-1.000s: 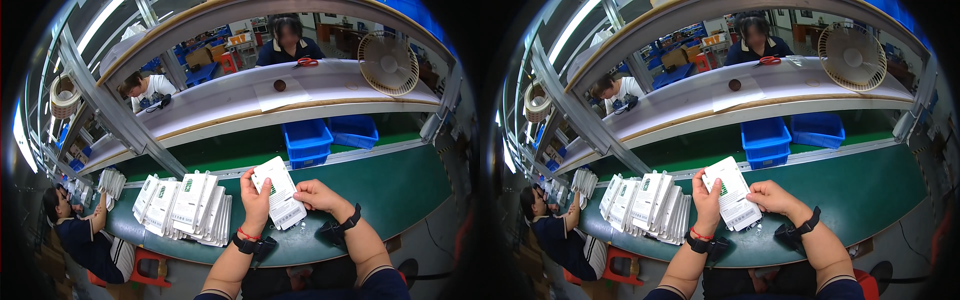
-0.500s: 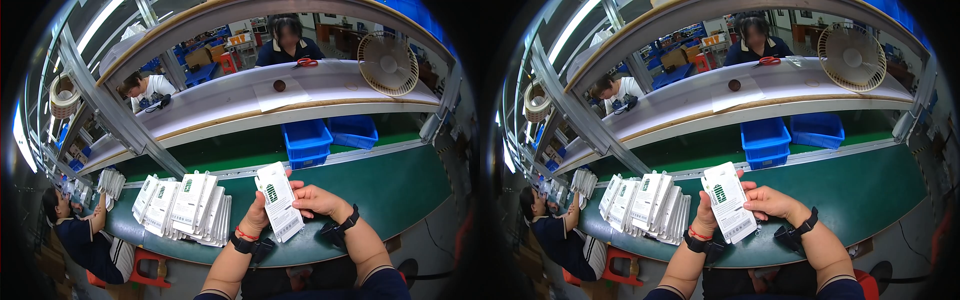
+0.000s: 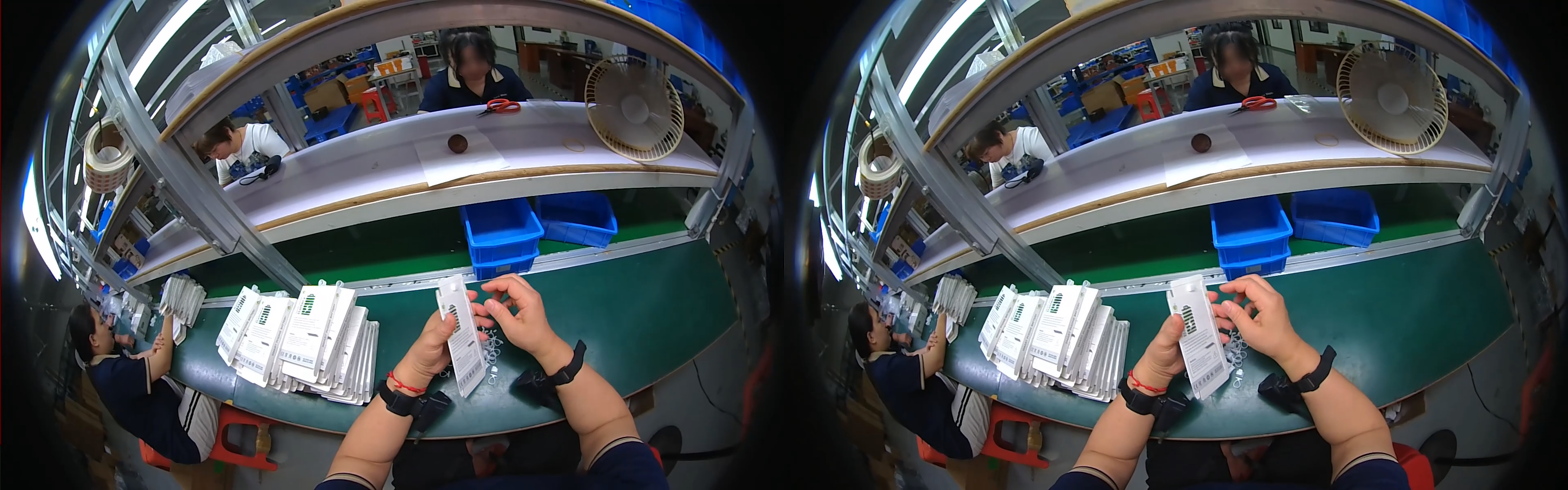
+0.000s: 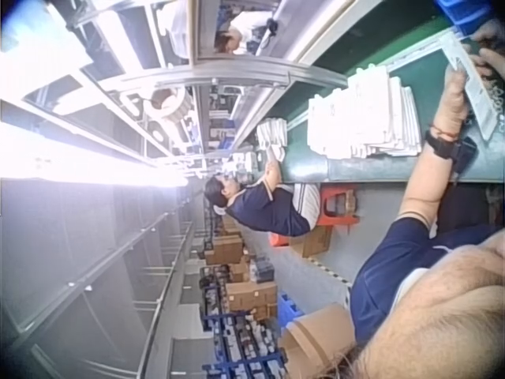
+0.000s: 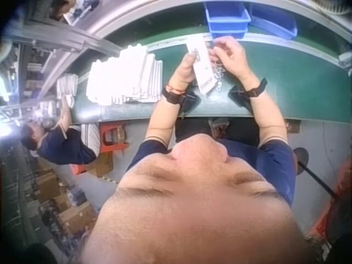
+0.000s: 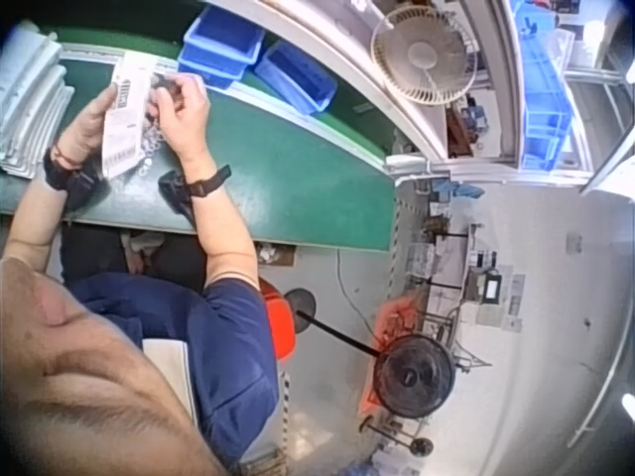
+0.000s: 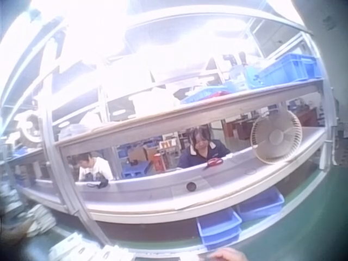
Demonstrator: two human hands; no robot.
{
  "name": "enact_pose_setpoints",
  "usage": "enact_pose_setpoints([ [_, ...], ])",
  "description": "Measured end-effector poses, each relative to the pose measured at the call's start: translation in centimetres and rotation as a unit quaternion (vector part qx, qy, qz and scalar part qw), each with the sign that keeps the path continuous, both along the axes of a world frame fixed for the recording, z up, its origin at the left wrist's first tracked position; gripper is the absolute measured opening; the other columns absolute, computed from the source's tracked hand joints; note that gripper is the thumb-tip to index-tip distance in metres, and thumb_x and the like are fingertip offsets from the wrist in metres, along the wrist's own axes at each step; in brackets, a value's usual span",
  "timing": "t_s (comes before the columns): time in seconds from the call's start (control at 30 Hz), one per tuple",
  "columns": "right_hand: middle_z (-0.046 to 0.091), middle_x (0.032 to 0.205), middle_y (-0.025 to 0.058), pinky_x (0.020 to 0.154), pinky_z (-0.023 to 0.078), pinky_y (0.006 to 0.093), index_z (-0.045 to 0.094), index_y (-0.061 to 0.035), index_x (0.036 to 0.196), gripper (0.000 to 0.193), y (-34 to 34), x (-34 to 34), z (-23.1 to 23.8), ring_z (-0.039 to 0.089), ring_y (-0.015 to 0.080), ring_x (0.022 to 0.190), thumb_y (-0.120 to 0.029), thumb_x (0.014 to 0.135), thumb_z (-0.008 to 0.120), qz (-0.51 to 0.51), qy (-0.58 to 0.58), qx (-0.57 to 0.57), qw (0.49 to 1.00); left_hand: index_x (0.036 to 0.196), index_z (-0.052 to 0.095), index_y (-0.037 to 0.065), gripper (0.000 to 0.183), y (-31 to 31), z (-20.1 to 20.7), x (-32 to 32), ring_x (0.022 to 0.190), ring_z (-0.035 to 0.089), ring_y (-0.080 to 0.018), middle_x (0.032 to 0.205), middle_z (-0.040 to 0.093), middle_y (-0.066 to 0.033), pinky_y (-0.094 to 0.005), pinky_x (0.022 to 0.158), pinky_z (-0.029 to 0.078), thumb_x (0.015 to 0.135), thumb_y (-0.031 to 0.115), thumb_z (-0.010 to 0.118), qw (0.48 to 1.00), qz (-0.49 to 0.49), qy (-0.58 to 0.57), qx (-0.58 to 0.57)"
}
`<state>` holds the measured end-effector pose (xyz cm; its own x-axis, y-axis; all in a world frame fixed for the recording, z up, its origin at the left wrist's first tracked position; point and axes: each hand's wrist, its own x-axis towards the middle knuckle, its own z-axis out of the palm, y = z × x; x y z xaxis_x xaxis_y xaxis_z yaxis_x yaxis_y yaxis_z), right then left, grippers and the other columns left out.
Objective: Packing small white plastic clips into white rectangular product boxes on an assembly line.
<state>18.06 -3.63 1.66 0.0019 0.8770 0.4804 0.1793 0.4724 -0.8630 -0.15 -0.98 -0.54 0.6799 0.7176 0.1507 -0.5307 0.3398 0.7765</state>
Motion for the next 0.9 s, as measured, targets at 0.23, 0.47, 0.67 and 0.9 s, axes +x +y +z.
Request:
enact_pose_setpoints([
  [0.23,0.049,0.120,0.0139,0.091,0.044,0.0325,0.059,-0.0017,0.120,0.038,-0.4,0.0,0.3,0.055,0.0209,0.097,-0.007,0.082,0.061,0.049,-0.077,0.071,0.993,0.133,0.036,0.001,0.081,-0.8,0.7,0.2,0.099,0.059,-0.0179,0.113,0.055,-0.0097,-0.0311,0.081,0.053,0.078,0.049,0.071,0.999,-0.032,0.030,0.006],
  [0.47,0.050,0.119,0.0137,0.090,0.045,0.0337,0.059,-0.0039,0.121,0.042,-0.1,-0.1,-0.2,0.054,0.0228,0.101,-0.011,0.080,0.066,0.045,-0.086,0.084,0.992,0.130,0.039,0.000,0.079,-1.1,1.4,0.4,0.097,0.059,-0.0177,0.109,0.057,-0.0092,-0.0316,0.082,0.053,0.077,0.048,0.072,0.998,-0.001,0.048,0.036],
  [0.67,0.052,0.117,0.0139,0.087,0.044,0.0333,0.061,-0.0034,0.111,0.034,-0.2,0.1,0.5,0.052,0.0249,0.106,-0.012,0.079,0.068,0.013,-0.094,0.083,0.992,0.130,0.040,0.000,0.081,-0.9,1.3,0.1,0.095,0.062,-0.0198,0.111,0.058,-0.0121,-0.0343,0.082,0.053,0.076,0.052,0.071,0.996,0.019,0.073,0.046],
  [0.9,0.056,0.110,0.0099,0.072,0.047,0.0256,0.058,0.0000,0.106,0.032,0.1,-0.6,-0.9,0.057,0.0155,0.094,-0.013,0.080,0.070,-0.003,0.047,-0.001,0.999,0.129,0.042,-0.002,0.076,-1.4,2.1,0.5,0.100,0.060,-0.0204,0.108,0.059,-0.0122,-0.0320,0.082,0.051,0.078,0.046,0.072,0.997,0.021,0.037,0.062],
])
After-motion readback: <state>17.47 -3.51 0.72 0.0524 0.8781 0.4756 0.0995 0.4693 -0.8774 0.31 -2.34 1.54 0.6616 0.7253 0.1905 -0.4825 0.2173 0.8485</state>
